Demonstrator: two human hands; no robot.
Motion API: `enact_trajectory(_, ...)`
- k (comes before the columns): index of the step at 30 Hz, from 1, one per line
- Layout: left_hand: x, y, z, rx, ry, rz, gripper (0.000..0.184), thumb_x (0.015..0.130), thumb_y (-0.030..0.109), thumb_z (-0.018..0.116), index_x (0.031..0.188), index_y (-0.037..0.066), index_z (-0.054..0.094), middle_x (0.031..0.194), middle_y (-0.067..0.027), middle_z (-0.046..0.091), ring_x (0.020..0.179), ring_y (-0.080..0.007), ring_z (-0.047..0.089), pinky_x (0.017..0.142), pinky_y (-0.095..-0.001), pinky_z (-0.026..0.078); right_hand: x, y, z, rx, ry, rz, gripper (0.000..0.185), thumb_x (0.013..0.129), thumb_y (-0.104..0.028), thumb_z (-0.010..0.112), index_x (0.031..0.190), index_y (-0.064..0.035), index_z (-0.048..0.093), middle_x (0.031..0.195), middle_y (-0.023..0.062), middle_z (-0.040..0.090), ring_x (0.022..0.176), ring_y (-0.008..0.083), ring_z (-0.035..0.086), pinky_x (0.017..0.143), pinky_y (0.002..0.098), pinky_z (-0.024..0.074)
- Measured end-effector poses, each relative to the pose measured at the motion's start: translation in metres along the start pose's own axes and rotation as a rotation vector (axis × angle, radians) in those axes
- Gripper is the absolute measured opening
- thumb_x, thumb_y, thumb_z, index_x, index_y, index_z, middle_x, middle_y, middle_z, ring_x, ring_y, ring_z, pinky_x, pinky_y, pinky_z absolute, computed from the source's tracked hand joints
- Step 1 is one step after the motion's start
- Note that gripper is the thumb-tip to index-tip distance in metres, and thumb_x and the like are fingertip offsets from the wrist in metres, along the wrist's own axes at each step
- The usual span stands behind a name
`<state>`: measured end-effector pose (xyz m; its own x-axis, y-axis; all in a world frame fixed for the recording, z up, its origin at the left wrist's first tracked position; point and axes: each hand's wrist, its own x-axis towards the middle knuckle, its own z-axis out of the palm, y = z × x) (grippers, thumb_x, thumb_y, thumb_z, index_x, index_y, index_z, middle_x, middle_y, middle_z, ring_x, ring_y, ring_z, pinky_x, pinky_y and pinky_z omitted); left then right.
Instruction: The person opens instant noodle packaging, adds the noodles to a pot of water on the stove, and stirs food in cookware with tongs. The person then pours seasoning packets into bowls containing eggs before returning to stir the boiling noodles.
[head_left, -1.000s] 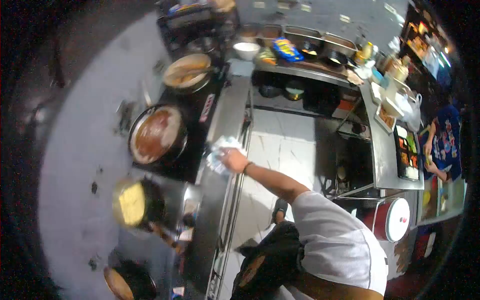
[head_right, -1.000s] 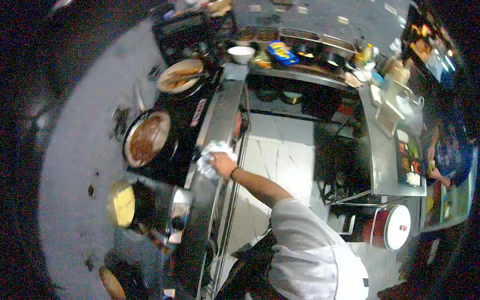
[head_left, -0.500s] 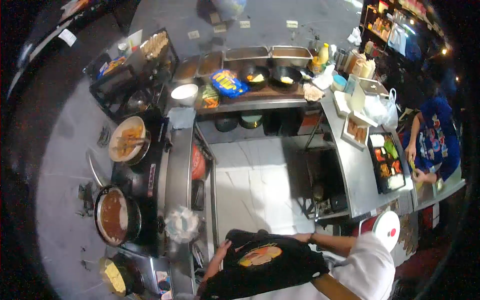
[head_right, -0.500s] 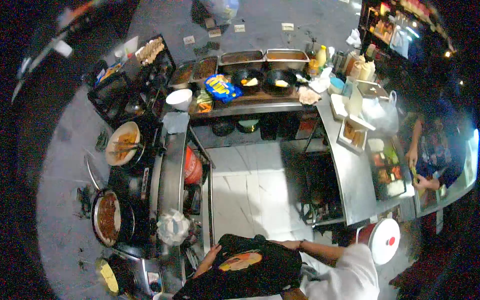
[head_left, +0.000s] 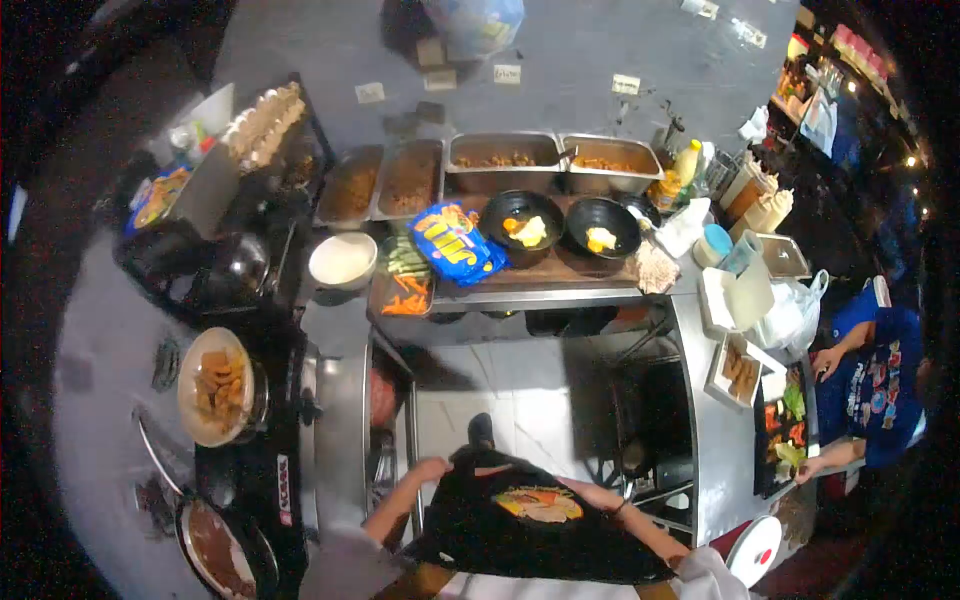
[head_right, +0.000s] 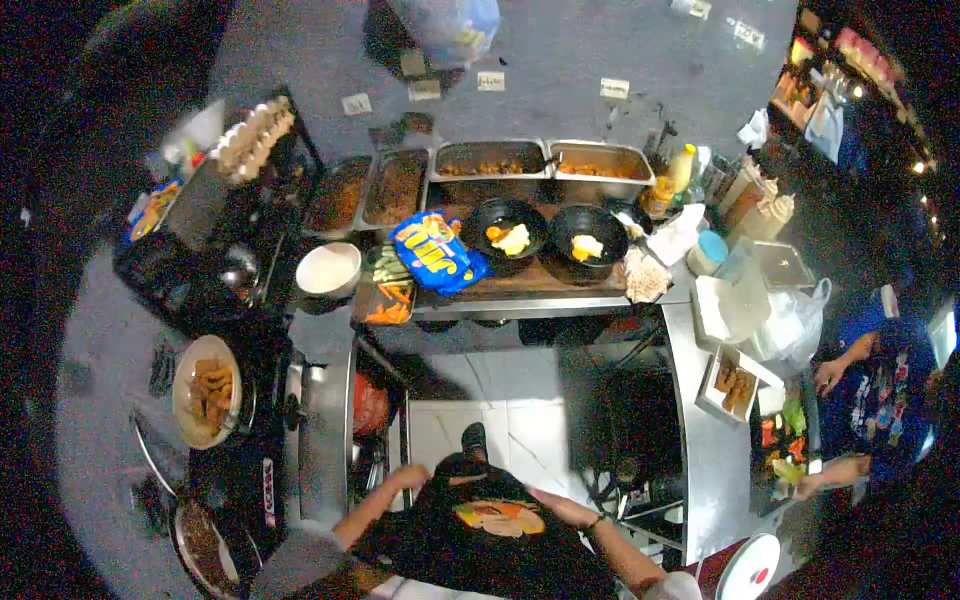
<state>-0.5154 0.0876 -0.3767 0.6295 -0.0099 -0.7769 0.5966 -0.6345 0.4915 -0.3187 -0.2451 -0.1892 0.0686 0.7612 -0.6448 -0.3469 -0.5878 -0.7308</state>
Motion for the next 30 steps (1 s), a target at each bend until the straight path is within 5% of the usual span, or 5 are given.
enact_trajectory(5, 0.001, 0.118, -0.189, -0.165, 0.845, 0.024, 0.030, 0.082, 0.028, 0.054, 0.104, 0.007, 0.053, 0.095, -0.0202, 0.061, 0.089, -0.0384, 0.058, 0.075, -0.0449, 0.047, 0.038, -0.115, -0.040, -0.266, -0.098, 0.034, 0.066, 0.092, -0.049, 0.035, 0.137, -0.0015, 0.025, 0.142, 0.0119, 0.028, 0.129, 0.0218, 0.028, 0.106, 0.0307, 0.0211)
enact_trajectory(9, 0.020, 0.165, -0.321, -0.419, 1.449, 0.161, 0.059, 0.076, 0.032, 0.067, 0.120, 0.001, 0.044, 0.097, -0.0162, 0.061, 0.082, -0.0292, 0.060, 0.075, -0.0390, 0.046, 0.053, -0.194, -0.085, 0.098, -0.044, -0.114, 0.047, 0.091, -0.030, 0.051, 0.128, -0.0030, 0.042, 0.111, 0.0120, 0.060, 0.103, 0.0176, 0.055, 0.090, 0.0292, 0.0418)
enact_trajectory(14, 0.074, 0.145, -0.398, -0.546, 1.299, -0.132, 0.060, 0.072, 0.019, 0.072, 0.120, -0.002, 0.044, 0.080, -0.0126, 0.065, 0.079, -0.0253, 0.062, 0.073, -0.0341, 0.048, 0.129, -0.231, -0.142, -0.264, 0.456, -0.429, 0.022, 0.086, -0.018, 0.057, 0.100, -0.0016, 0.060, 0.087, 0.0078, 0.065, 0.076, 0.0138, 0.061, 0.073, 0.0266, 0.0467)
enact_trajectory(21, 0.025, 0.191, -0.377, -1.173, 1.311, 0.445, 0.024, 0.077, 0.003, 0.065, 0.099, -0.002, 0.057, 0.095, -0.0085, 0.063, 0.085, -0.0138, 0.059, 0.077, -0.0273, 0.047, 0.139, -0.383, -0.179, -0.601, 0.424, -1.068, 0.016, 0.079, -0.003, 0.058, 0.094, -0.0023, 0.061, 0.088, 0.0121, 0.063, 0.083, 0.0263, 0.061, 0.076, 0.0326, 0.0476)
enact_trajectory(30, -0.028, 0.235, -0.328, -0.744, 1.499, 0.211, 0.016, 0.071, -0.002, 0.064, 0.087, 0.001, 0.063, 0.091, -0.0108, 0.064, 0.086, -0.0211, 0.061, 0.076, -0.0314, 0.048, 0.164, -0.470, -0.200, -0.884, -0.021, -1.199, 0.034, 0.073, 0.004, 0.055, 0.105, -0.0054, 0.059, 0.105, 0.0127, 0.060, 0.097, 0.0292, 0.057, 0.085, 0.0362, 0.0461)
